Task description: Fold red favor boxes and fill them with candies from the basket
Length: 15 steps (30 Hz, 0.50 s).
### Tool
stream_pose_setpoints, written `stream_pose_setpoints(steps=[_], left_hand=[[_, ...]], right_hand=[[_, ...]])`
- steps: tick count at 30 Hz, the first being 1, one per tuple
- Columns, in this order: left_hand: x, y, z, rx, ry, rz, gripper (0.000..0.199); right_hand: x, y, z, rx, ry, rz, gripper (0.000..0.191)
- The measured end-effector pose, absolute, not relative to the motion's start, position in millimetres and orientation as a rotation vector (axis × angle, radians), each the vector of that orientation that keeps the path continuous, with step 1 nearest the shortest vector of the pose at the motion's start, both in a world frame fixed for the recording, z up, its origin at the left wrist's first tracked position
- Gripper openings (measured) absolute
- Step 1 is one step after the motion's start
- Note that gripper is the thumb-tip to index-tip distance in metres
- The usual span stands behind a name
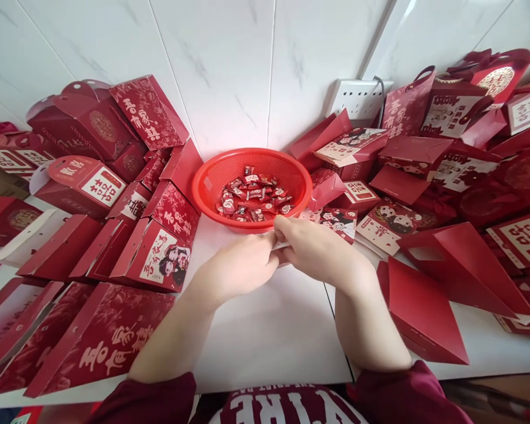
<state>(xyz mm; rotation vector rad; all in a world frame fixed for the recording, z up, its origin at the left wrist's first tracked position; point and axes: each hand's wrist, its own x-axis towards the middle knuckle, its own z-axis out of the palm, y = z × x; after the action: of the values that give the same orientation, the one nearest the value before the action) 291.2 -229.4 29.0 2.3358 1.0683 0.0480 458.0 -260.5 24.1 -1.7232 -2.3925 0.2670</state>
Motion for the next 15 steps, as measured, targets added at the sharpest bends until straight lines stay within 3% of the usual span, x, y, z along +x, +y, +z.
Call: stream_pose_setpoints(steps=[7,12,15], left_hand=[[260,-206,43,2.418,1.258,0.015,0.031],[260,-208,45,2.369,1.077,0.064,0.041],[260,-212,45,2.372,1.071,0.113,0.048]], right_hand=[[493,-243,25,-1.651,-2.224,0.688,0.021],[490,-245,33,-1.632,-2.221,0.761,0.025],[486,-219,50,-1.648,-2.175,0.634,0.024]])
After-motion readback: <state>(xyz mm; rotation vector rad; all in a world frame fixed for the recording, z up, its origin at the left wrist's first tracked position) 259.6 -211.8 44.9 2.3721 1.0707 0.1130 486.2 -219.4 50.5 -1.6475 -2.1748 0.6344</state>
